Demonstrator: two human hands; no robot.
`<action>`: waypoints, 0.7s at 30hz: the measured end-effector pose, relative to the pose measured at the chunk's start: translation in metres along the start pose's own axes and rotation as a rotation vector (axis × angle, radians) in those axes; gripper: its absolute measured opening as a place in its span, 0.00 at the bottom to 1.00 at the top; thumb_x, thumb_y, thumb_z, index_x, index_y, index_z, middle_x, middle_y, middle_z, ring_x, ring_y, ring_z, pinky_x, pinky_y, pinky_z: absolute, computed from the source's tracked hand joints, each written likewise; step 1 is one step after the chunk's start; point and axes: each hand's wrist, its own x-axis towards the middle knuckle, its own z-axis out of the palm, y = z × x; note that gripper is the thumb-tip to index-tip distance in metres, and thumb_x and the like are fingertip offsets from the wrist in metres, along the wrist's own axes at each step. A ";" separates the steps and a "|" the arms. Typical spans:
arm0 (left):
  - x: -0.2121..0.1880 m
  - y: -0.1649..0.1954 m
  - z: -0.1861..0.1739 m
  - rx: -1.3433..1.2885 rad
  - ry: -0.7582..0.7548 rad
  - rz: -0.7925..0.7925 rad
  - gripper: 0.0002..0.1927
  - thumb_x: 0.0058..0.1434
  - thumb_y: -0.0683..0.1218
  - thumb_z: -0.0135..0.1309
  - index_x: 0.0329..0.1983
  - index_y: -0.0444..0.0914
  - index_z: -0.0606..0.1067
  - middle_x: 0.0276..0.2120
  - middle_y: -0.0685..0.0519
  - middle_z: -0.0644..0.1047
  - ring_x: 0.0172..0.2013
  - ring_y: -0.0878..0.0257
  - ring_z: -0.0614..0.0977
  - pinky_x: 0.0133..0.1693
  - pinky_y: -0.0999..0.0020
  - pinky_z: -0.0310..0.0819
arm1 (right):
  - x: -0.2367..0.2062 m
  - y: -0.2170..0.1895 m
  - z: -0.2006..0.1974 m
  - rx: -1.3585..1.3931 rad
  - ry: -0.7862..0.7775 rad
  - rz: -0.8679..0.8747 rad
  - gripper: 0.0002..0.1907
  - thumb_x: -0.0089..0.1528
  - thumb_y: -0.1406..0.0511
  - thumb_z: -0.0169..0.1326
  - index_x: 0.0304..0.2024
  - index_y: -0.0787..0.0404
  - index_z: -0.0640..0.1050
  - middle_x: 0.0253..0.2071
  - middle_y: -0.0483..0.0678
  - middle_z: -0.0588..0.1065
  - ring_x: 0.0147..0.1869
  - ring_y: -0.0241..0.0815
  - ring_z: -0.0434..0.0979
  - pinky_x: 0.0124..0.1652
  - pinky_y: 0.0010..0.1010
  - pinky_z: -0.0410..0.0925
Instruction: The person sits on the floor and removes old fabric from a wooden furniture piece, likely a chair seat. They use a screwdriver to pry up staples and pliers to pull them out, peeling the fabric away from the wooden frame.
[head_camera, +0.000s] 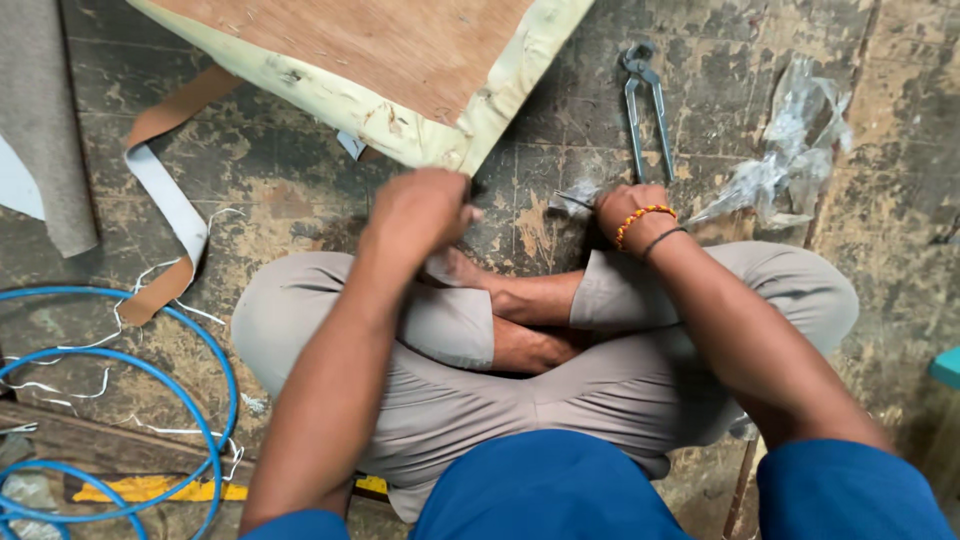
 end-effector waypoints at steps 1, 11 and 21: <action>-0.003 0.006 0.001 -0.013 -0.067 -0.031 0.11 0.56 0.50 0.62 0.38 0.40 0.79 0.35 0.42 0.79 0.37 0.42 0.82 0.37 0.46 0.76 | -0.004 0.000 -0.012 -0.015 0.041 -0.048 0.11 0.66 0.64 0.47 0.46 0.53 0.80 0.44 0.54 0.81 0.47 0.55 0.83 0.45 0.48 0.75; -0.012 0.071 0.056 -1.071 0.554 0.026 0.18 0.72 0.51 0.53 0.56 0.33 0.74 0.43 0.48 0.81 0.40 0.62 0.82 0.40 0.68 0.77 | -0.086 -0.063 -0.119 0.689 0.847 -0.324 0.07 0.70 0.68 0.53 0.46 0.65 0.70 0.35 0.62 0.74 0.37 0.64 0.75 0.35 0.50 0.68; 0.028 0.045 0.090 -1.616 0.519 -0.163 0.14 0.72 0.50 0.53 0.43 0.33 0.78 0.30 0.54 0.82 0.28 0.73 0.78 0.29 0.78 0.70 | -0.112 -0.104 -0.076 0.929 0.621 -0.228 0.09 0.70 0.63 0.53 0.43 0.63 0.70 0.28 0.60 0.73 0.31 0.61 0.73 0.30 0.48 0.66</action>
